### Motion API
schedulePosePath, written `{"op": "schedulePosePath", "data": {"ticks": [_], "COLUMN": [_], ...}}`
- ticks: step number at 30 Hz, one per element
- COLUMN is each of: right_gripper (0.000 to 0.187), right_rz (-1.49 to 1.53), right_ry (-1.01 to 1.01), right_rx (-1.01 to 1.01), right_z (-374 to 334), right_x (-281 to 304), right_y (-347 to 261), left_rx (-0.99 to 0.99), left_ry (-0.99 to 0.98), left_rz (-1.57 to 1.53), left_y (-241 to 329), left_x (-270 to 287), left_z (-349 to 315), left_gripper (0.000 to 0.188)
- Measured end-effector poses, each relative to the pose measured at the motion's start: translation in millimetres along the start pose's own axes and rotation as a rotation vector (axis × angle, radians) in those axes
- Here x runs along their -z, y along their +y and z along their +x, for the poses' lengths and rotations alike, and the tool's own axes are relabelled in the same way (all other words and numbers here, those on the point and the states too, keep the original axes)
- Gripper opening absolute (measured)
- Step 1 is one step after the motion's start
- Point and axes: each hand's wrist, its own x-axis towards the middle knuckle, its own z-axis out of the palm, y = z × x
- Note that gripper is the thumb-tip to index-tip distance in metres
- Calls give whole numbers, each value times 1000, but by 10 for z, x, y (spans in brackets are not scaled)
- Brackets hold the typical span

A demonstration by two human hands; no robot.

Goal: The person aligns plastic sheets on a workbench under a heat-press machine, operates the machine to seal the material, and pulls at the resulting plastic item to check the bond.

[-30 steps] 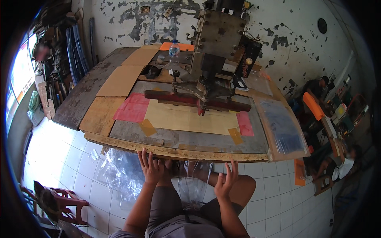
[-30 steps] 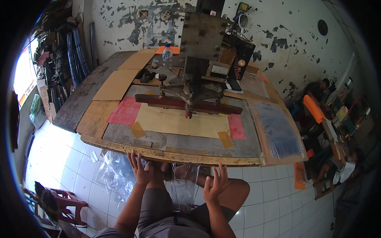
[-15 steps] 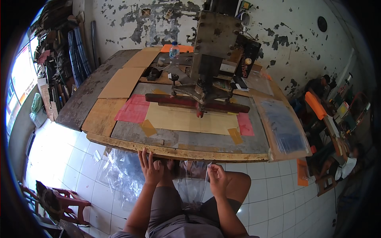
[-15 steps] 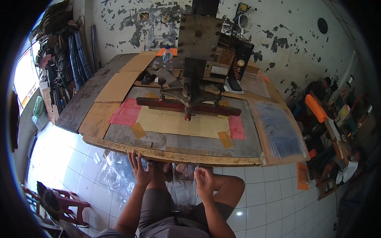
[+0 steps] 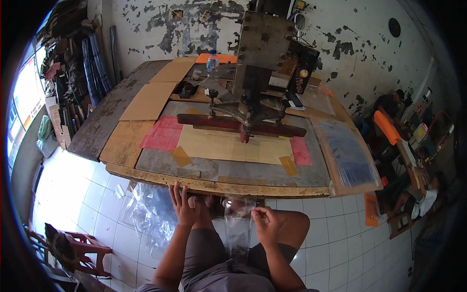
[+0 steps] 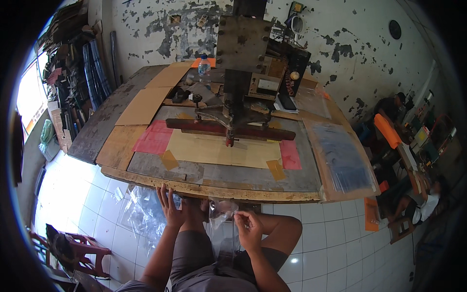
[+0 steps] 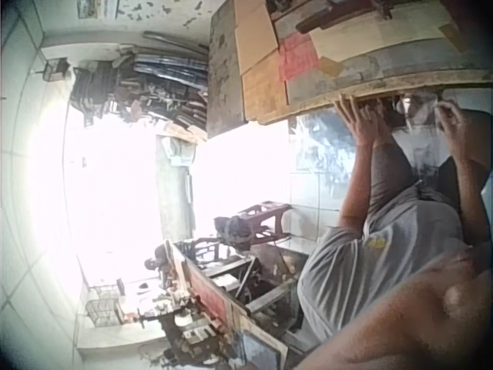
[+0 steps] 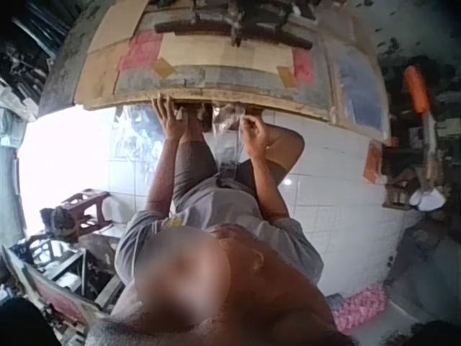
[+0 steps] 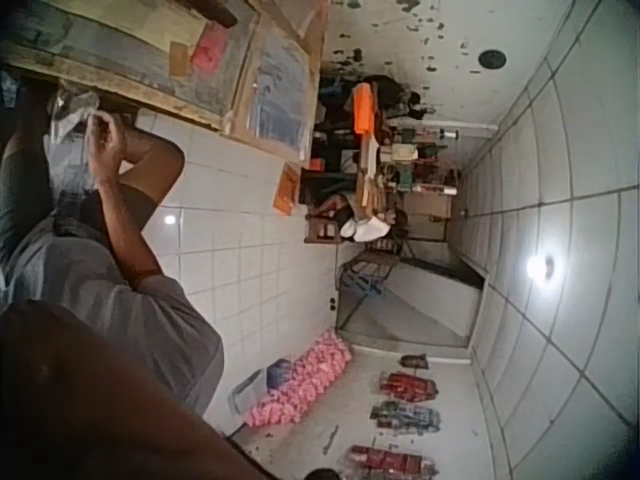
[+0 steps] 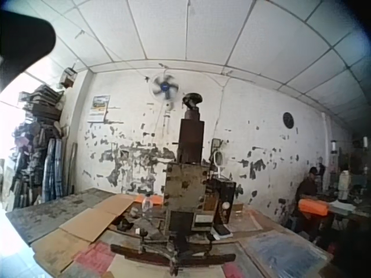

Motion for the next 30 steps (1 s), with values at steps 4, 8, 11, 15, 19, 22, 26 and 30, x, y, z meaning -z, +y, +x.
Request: {"op": "schedulePosePath", "data": {"ticks": [4,8,11,15,19,22,26,30], "right_gripper": [12,15,18,21,29,34,34,32], "right_rz": [-13,4,62,31,-21,1,31,25], "right_ry": [-30,-14,39,34,3,-11,-10,-46], "right_rx": [-40,-69,-90,-91,-54,-126,-137,-157], "right_z": [-114,-180,-214,-261,-282,-344,-282,-263], "right_x": [116,211,228,225,154,207,224,167], "right_y": [38,54,56,83,66,198,211,148], "left_rx": [1,28,38,42,20,137,-320,-688], "left_ry": [-6,-2,-9,-16,-44,9,358,383], "left_rz": [-14,-44,-61,-68,-27,-558,-1094,-1309], "left_y": [20,94,118,159,444,823,1396,1881], "left_x": [18,79,131,191,517,1107,2049,2519], "left_z": [15,58,67,94,308,601,1114,1635], "left_gripper": [67,67,66,65,65,70,40,17]}}
